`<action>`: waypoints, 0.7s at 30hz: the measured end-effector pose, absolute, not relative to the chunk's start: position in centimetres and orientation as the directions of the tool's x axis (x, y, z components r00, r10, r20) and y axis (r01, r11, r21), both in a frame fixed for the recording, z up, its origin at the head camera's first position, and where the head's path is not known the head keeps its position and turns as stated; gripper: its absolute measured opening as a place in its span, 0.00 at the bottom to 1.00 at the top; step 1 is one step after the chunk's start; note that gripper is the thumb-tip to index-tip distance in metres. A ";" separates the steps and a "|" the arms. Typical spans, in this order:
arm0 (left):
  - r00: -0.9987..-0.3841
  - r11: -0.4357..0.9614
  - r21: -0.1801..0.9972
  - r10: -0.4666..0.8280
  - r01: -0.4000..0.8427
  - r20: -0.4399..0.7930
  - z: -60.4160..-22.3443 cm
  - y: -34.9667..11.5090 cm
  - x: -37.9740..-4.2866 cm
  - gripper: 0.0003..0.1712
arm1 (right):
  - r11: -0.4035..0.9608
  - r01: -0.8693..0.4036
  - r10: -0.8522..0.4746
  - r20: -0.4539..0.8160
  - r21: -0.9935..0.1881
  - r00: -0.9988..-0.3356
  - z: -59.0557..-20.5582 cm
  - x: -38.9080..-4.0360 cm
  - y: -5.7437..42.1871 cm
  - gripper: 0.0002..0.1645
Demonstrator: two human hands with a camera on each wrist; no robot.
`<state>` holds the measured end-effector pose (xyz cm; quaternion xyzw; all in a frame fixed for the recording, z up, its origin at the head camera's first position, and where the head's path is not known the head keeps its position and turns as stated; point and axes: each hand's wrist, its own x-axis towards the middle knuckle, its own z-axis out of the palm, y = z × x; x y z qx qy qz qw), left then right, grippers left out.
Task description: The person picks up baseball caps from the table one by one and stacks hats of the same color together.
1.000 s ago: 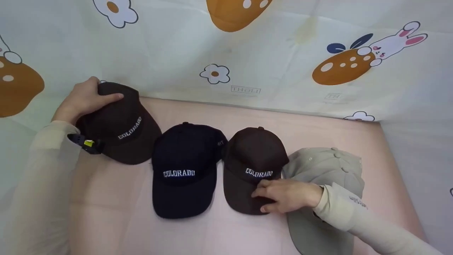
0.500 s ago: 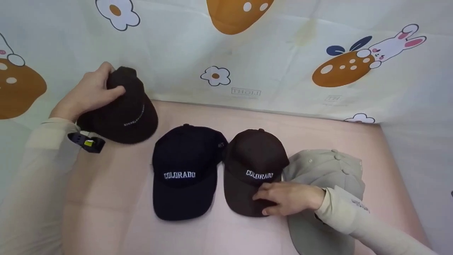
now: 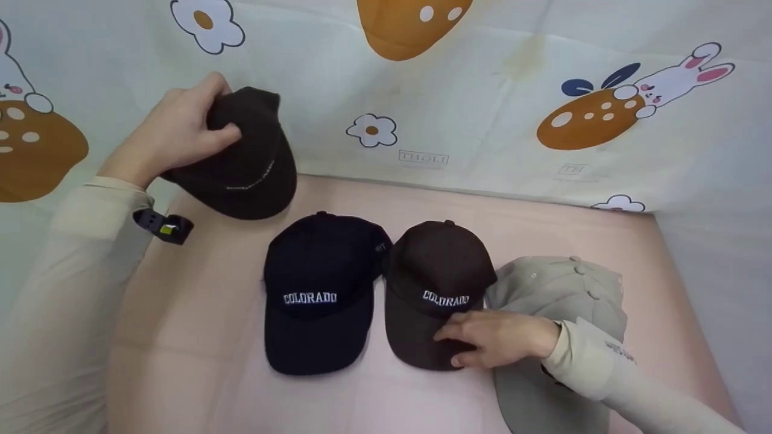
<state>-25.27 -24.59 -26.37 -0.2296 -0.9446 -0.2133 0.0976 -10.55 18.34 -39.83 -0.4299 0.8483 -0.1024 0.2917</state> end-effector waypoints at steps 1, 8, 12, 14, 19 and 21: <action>-0.865 0.795 0.351 0.409 0.494 0.292 -26.2 -24.2 -25.2 0.14 | 0.608 -0.672 -0.791 -0.404 -0.424 -0.460 -39.8 -10.5 18.4 0.24; -0.785 0.731 0.303 0.511 0.612 0.351 -24.9 -21.1 -24.9 0.13 | 0.592 -0.685 -0.802 -0.392 -0.425 -0.450 -39.7 -10.5 18.5 0.24; -0.737 0.687 0.284 0.559 0.668 0.381 -24.6 -19.5 -24.7 0.13 | 0.593 -0.681 -0.801 -0.407 -0.430 -0.440 -39.6 -10.4 18.5 0.24; -0.722 0.672 0.280 0.577 0.686 0.382 -24.5 -18.8 -24.6 0.13 | 0.594 -0.680 -0.799 -0.412 -0.429 -0.438 -39.6 -10.4 18.4 0.24; -0.677 0.630 0.262 0.622 0.731 0.393 -24.0 -17.2 -24.2 0.13 | 0.585 -0.682 -0.807 -0.402 -0.440 -0.433 -39.7 -10.4 18.5 0.24; -0.651 0.605 0.252 0.645 0.755 0.401 -23.9 -16.7 -24.0 0.12 | 0.581 -0.678 -0.810 -0.400 -0.451 -0.428 -39.7 -10.4 18.6 0.23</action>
